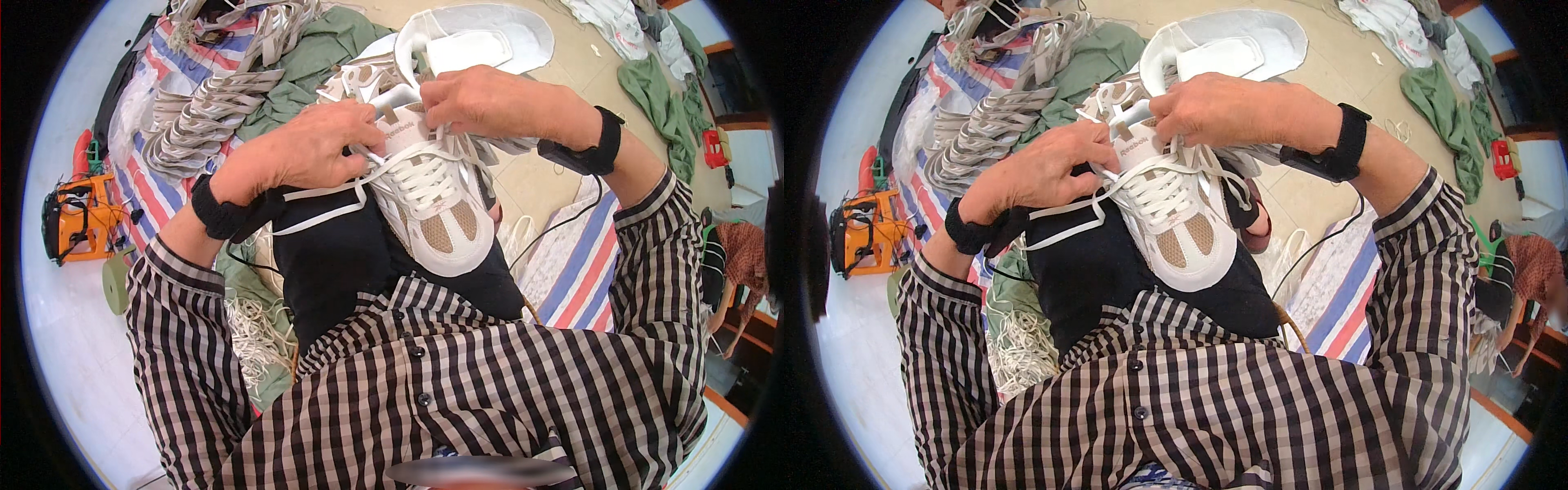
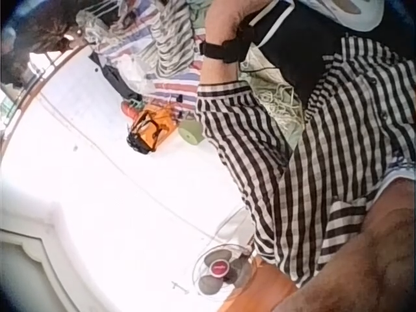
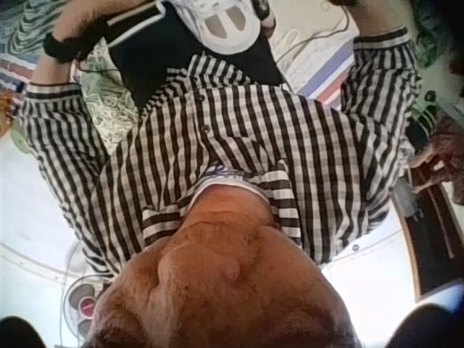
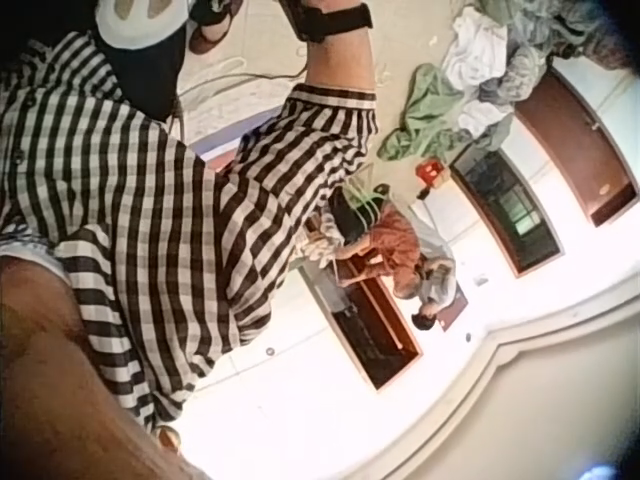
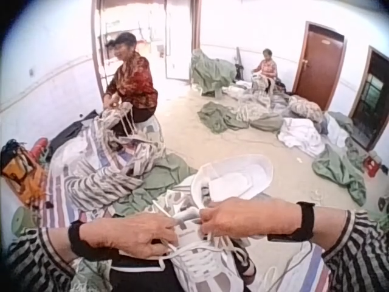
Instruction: Lacing a white and tan athletic shoe while seated.
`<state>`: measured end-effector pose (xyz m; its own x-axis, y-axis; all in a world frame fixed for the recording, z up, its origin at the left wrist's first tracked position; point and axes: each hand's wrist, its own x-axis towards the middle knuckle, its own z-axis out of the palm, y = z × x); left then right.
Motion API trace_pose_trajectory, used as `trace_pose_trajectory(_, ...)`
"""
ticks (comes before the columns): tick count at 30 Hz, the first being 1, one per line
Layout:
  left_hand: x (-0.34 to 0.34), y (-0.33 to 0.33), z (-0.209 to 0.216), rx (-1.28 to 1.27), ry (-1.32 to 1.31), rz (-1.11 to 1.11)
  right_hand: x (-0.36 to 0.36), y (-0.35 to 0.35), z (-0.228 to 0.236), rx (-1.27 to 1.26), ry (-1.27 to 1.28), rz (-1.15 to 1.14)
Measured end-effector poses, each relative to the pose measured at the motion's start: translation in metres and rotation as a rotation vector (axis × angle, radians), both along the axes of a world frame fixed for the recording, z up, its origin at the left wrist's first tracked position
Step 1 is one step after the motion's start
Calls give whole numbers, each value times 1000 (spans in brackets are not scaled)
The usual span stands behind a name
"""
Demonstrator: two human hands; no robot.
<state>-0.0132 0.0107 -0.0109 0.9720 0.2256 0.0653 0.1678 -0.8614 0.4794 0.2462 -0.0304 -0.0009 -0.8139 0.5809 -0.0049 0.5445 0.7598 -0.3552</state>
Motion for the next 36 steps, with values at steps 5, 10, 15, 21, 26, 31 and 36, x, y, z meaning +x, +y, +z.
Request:
trace_pose_trajectory(5,15,2,7,-205,202,127,-6,-1,0,93,-84,33)
trace_pose_trajectory(10,19,-3,-3,-124,174,154,-12,5,6,34,-68,36)
trace_pose_trajectory(15,24,-13,-9,-222,137,217,-26,5,8,-51,-183,-93)
trace_pose_trajectory(21,16,-40,-31,159,-188,381,-33,9,-12,-201,-29,-269)
trace_pose_trajectory(26,26,-100,2,253,-293,26,-39,-14,-16,173,265,-296)
trace_pose_trajectory(31,22,-178,40,-283,-229,-308,-127,-31,8,2,422,56)
trace_pose_trajectory(36,22,-199,96,-527,-274,-552,-172,-46,29,-164,562,357)
